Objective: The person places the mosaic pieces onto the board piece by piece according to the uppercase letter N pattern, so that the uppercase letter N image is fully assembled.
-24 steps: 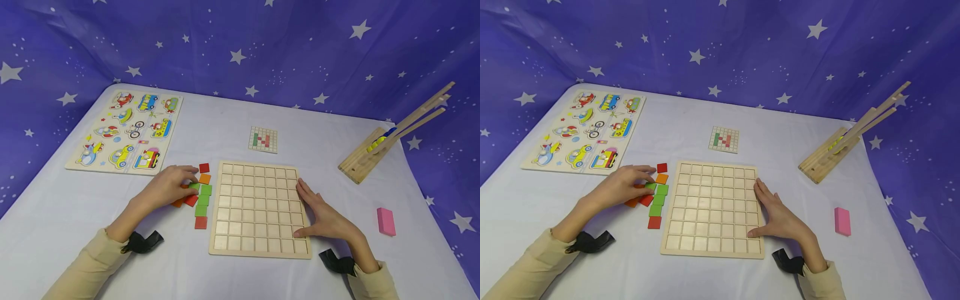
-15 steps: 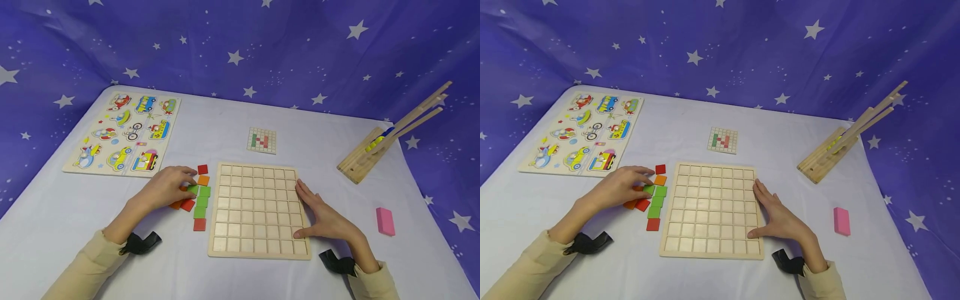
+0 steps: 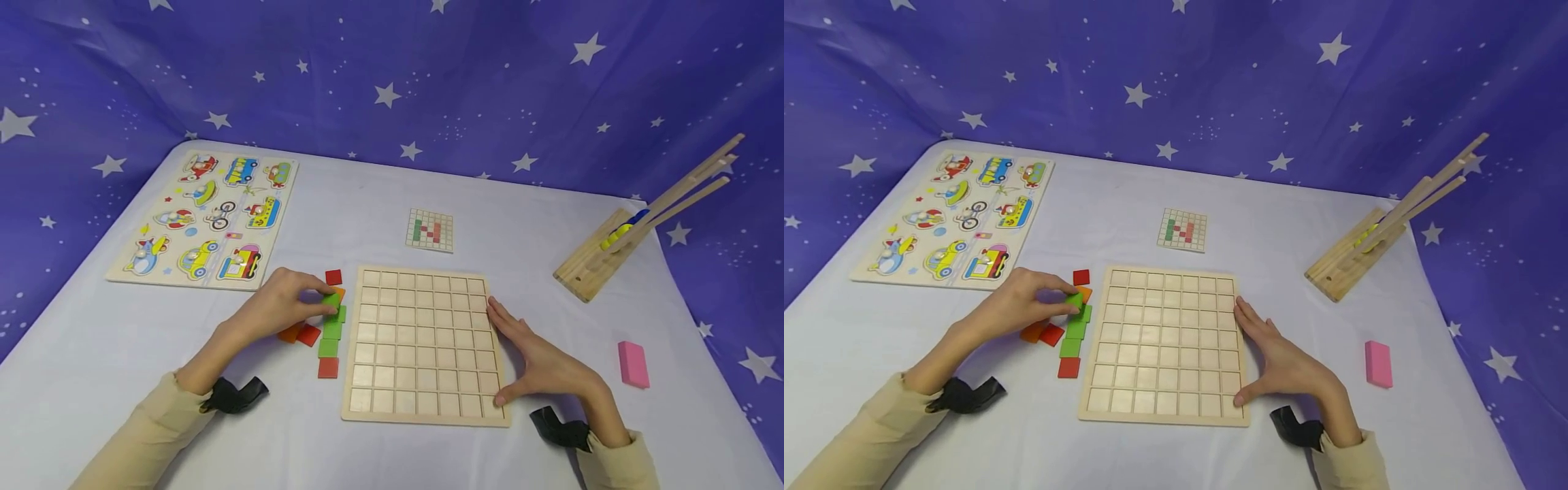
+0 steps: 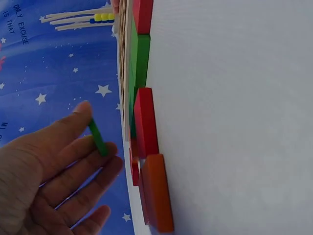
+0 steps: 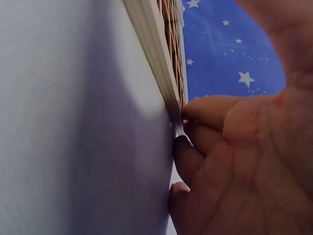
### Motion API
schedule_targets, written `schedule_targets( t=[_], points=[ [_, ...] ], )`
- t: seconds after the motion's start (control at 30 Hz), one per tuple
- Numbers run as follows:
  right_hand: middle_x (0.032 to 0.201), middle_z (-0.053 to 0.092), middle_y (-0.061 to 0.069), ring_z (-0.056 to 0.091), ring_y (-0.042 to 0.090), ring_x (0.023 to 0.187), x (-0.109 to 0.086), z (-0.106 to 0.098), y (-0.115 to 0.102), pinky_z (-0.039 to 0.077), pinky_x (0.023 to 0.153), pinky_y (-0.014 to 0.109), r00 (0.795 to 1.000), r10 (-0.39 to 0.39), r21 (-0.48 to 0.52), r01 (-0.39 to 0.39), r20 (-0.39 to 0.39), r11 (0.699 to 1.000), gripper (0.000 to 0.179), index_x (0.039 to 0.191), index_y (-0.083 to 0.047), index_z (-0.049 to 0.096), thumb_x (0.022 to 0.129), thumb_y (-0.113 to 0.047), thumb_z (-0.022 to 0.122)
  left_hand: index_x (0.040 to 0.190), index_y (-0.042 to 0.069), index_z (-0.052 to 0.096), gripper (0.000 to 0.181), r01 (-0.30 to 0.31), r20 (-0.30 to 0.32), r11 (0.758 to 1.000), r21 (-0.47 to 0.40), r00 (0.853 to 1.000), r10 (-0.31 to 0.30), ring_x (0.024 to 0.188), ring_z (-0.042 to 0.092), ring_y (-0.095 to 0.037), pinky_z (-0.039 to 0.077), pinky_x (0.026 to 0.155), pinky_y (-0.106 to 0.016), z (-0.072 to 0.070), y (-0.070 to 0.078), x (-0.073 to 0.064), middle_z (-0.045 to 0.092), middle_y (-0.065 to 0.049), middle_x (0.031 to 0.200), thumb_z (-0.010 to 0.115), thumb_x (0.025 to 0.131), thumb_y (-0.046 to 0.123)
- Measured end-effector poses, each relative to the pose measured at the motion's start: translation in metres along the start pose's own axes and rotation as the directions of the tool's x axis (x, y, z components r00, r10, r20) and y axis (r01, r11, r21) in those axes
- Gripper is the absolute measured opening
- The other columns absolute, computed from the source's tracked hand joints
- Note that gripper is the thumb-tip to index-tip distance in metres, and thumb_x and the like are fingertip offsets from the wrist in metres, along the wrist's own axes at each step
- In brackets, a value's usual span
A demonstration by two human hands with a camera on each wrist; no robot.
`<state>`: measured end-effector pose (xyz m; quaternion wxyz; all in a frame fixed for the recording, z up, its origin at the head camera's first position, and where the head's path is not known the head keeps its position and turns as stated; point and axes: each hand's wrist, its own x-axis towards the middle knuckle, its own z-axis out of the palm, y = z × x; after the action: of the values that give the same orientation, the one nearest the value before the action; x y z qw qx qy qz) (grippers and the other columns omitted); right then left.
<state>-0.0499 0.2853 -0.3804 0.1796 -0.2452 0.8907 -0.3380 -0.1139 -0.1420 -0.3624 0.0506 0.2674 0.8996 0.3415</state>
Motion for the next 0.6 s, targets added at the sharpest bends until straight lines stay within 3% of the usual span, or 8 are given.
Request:
schedule_targets(
  t=[0.1,0.3,0.5,0.6],
  points=[
    [0.163,-0.005,0.012,-0.005,0.023,0.15,0.0,0.0,0.001,-0.008,0.109,0.006,1.0,-0.003,0.013,0.003,0.014,1.0,0.137,0.154,-0.005,0.007,0.053,-0.045,0.091,0.104,0.008,0.075,0.03,-0.011,-0.032,0.999,-0.037,0.999,0.01,0.092,0.069,-0.015,0.053,0.083,-0.039,0.003,0.002,0.003,0.075,0.0,0.096,0.08,0.077,0.02],
    [0.162,-0.005,0.014,-0.007,0.014,0.15,0.0,-0.001,0.002,-0.008,0.108,0.004,1.0,-0.02,0.025,0.02,0.018,0.999,0.139,0.154,-0.005,0.007,0.05,-0.042,0.092,0.108,0.006,0.074,0.033,-0.068,-0.071,0.995,-0.073,0.996,0.062,0.095,0.069,-0.017,0.053,0.087,-0.041,0.009,0.007,0.013,0.075,-0.003,0.098,0.079,0.079,0.02],
    [0.161,-0.005,0.018,-0.009,0.008,0.149,0.0,-0.001,0.002,-0.008,0.108,0.003,0.999,-0.047,0.017,0.047,0.019,0.999,0.14,0.154,-0.003,0.006,0.05,-0.043,0.091,0.105,0.008,0.075,0.027,-0.105,-0.084,0.989,-0.103,0.992,0.097,0.079,0.061,-0.011,0.051,0.075,-0.035,0.013,0.011,0.02,0.074,0.001,0.093,0.078,0.08,0.019],
    [0.161,-0.005,0.019,-0.009,0.003,0.148,0.0,-0.002,0.002,-0.008,0.107,0.003,0.998,-0.063,0.023,0.062,0.019,0.998,0.138,0.154,-0.002,0.006,0.053,-0.044,0.09,0.103,0.009,0.075,0.026,-0.123,-0.09,0.984,-0.125,0.99,0.112,0.079,0.061,-0.009,0.052,0.074,-0.035,0.016,0.013,0.023,0.074,0.001,0.095,0.078,0.08,0.018]
  ],
)
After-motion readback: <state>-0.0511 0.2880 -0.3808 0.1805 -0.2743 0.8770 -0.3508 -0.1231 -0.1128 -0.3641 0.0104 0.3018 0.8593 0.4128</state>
